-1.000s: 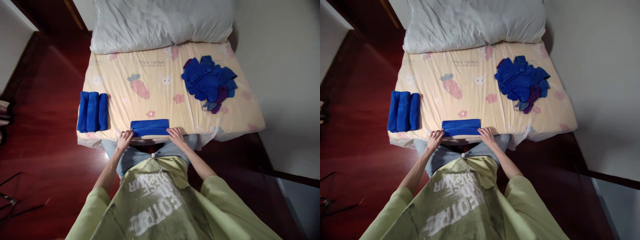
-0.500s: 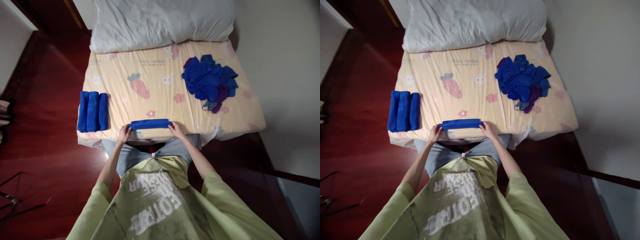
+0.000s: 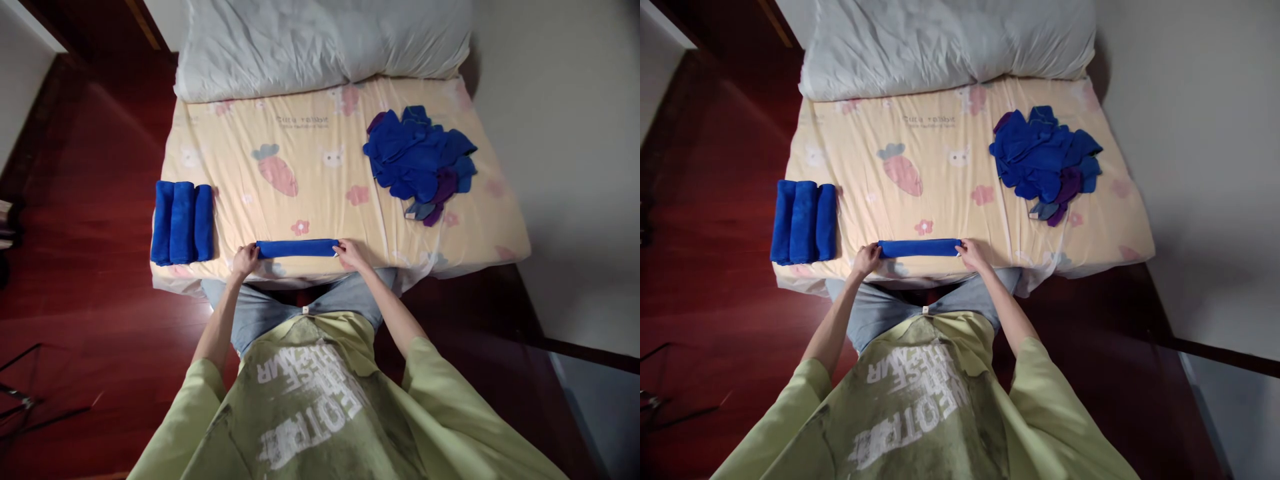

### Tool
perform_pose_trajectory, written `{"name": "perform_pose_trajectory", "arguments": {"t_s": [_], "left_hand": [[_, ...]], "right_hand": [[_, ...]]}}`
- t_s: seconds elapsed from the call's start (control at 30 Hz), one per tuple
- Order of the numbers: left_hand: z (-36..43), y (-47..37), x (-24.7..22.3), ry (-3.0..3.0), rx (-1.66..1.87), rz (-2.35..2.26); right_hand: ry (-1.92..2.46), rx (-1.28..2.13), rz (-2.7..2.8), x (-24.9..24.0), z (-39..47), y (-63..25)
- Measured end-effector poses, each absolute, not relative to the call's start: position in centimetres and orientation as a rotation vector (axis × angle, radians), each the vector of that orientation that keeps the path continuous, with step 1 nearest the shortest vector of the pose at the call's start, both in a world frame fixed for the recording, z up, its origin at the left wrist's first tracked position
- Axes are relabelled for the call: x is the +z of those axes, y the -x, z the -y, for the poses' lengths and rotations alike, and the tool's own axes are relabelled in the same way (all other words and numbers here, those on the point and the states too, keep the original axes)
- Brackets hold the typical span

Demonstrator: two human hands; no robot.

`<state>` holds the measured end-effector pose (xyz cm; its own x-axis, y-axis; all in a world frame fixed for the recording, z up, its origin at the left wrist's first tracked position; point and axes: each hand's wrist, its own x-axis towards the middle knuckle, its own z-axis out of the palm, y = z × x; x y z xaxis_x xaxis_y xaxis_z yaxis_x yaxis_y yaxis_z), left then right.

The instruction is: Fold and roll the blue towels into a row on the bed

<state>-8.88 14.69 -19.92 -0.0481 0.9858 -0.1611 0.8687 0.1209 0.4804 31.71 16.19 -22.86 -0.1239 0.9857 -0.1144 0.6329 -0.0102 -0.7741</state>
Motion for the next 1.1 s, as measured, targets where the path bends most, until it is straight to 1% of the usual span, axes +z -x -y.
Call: {"name": "perform_pose_trajectory", "arguments": {"t_s": [0.07, 0.17, 0.23, 0.3, 0.37, 0.43, 0.77, 0.9, 1.1], "left_hand": [[-14.3, 8.1, -19.7, -1.817, 0.292, -2.027], [-13.5, 7.2, -19.4, -1.940, 0.343, -2.111], [-13.1, 7.0, -19.3, -2.105, 0.409, -2.033], [-12.8, 7.2, -19.2, -2.274, 0.430, -1.842], [-12.4, 7.6, -19.1, -2.387, 0.410, -1.671], [-12.1, 7.8, -19.1, -2.444, 0.372, -1.611], [-13.1, 7.0, -18.9, -2.629, 0.004, -1.671], [-13.6, 7.0, -18.4, -2.684, -0.036, -1.643], [-13.7, 7.3, -17.8, -2.732, -0.049, -1.583]], "right_hand": [[1.730, 0.913, 1.800, -22.4, -15.7, -31.4], [1.693, 0.663, 1.890, -21.6, -14.8, -31.0], [1.574, 0.521, 2.021, -21.2, -14.2, -30.8], [1.455, 0.442, 2.141, -20.8, -13.9, -30.6], [1.390, 0.390, 2.197, -20.6, -13.6, -30.5], [1.370, 0.344, 2.214, -20.4, -13.5, -30.5], [1.344, 0.220, 2.492, -20.9, -13.8, -31.3], [1.376, 0.115, 2.600, -20.8, -14.0, -31.2], [1.485, -0.074, 2.775, -18.8, -14.5, -30.0]]}}
